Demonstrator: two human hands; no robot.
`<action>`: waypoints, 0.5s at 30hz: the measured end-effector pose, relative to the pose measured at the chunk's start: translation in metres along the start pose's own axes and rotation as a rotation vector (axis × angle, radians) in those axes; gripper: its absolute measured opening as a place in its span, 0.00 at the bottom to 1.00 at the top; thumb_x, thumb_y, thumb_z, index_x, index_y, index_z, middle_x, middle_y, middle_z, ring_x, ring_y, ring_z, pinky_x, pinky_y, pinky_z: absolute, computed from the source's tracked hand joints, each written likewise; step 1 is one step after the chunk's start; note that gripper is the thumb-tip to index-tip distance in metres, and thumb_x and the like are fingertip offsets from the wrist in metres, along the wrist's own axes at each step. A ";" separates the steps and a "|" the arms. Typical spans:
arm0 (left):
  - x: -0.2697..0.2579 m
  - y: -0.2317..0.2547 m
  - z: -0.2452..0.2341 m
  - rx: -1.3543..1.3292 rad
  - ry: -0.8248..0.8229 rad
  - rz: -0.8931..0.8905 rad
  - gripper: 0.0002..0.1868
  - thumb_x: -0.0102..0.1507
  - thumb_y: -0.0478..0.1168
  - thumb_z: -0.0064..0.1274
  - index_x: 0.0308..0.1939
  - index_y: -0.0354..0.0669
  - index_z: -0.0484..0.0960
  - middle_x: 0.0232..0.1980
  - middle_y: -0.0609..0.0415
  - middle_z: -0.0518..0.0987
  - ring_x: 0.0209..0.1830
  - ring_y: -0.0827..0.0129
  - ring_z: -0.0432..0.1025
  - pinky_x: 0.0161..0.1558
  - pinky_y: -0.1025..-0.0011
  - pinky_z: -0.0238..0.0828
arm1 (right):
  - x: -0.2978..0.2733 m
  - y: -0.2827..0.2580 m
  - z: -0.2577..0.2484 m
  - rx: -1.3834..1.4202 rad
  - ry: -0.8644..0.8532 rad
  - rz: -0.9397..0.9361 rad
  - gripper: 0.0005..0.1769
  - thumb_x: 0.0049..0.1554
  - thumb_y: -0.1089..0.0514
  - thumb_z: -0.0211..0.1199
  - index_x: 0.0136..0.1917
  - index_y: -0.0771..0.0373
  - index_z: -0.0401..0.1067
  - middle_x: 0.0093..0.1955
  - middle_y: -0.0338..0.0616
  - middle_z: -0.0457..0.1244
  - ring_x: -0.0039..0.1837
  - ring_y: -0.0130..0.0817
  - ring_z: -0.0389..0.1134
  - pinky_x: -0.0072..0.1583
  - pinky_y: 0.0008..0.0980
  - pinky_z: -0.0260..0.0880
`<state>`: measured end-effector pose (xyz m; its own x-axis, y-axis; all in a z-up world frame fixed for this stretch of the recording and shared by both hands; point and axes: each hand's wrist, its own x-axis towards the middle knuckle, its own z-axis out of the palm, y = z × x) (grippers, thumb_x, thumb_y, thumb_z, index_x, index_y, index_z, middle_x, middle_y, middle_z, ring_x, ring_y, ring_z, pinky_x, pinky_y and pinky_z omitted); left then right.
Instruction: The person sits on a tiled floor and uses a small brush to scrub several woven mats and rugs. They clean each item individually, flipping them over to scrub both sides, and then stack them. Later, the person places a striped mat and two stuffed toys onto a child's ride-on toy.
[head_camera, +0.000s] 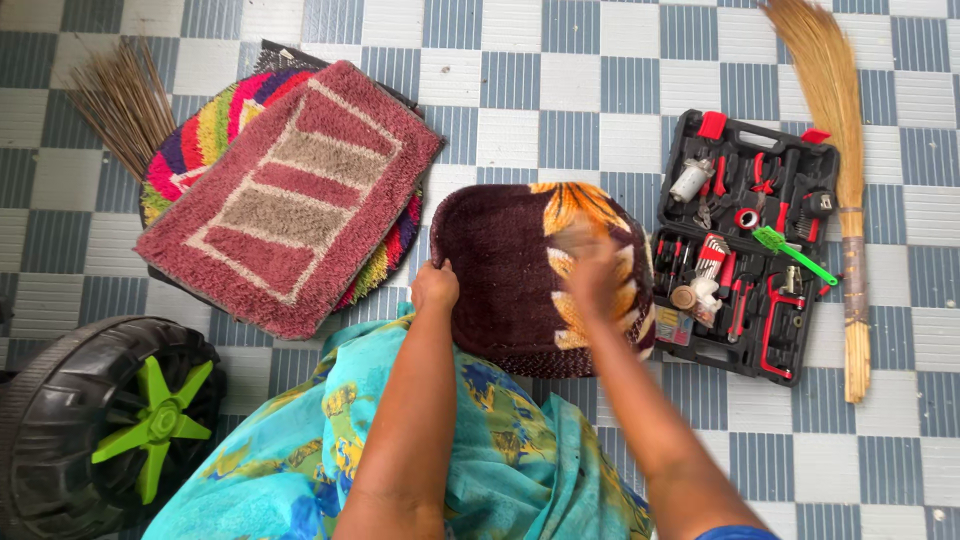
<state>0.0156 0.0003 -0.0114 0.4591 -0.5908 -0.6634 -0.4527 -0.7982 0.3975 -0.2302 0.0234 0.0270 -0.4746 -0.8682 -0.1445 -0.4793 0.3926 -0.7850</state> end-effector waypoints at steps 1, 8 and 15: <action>0.000 -0.001 0.002 0.010 -0.002 0.012 0.23 0.68 0.56 0.48 0.62 0.54 0.79 0.62 0.43 0.79 0.65 0.46 0.71 0.64 0.54 0.66 | -0.018 -0.005 0.018 -0.106 -0.053 -0.186 0.13 0.63 0.58 0.58 0.58 0.67 0.66 0.48 0.51 0.67 0.39 0.33 0.68 0.36 0.34 0.71; 0.000 -0.011 0.005 -0.054 0.029 0.142 0.23 0.68 0.54 0.48 0.63 0.51 0.78 0.61 0.41 0.80 0.64 0.46 0.72 0.64 0.55 0.66 | -0.076 0.029 0.122 -0.277 -0.277 -0.794 0.33 0.60 0.69 0.49 0.75 0.48 0.67 0.61 0.51 0.63 0.55 0.44 0.68 0.49 0.36 0.76; -0.015 -0.001 -0.005 -0.094 0.054 0.172 0.23 0.68 0.54 0.47 0.65 0.55 0.76 0.61 0.44 0.80 0.63 0.48 0.72 0.62 0.55 0.67 | -0.025 0.016 0.021 -0.058 -0.464 0.049 0.33 0.66 0.29 0.45 0.51 0.53 0.81 0.49 0.42 0.73 0.43 0.31 0.67 0.45 0.34 0.64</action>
<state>0.0131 0.0098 0.0016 0.4222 -0.7229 -0.5469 -0.4559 -0.6909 0.5611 -0.2101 0.0444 0.0055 -0.1239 -0.8870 -0.4448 -0.5114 0.4412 -0.7374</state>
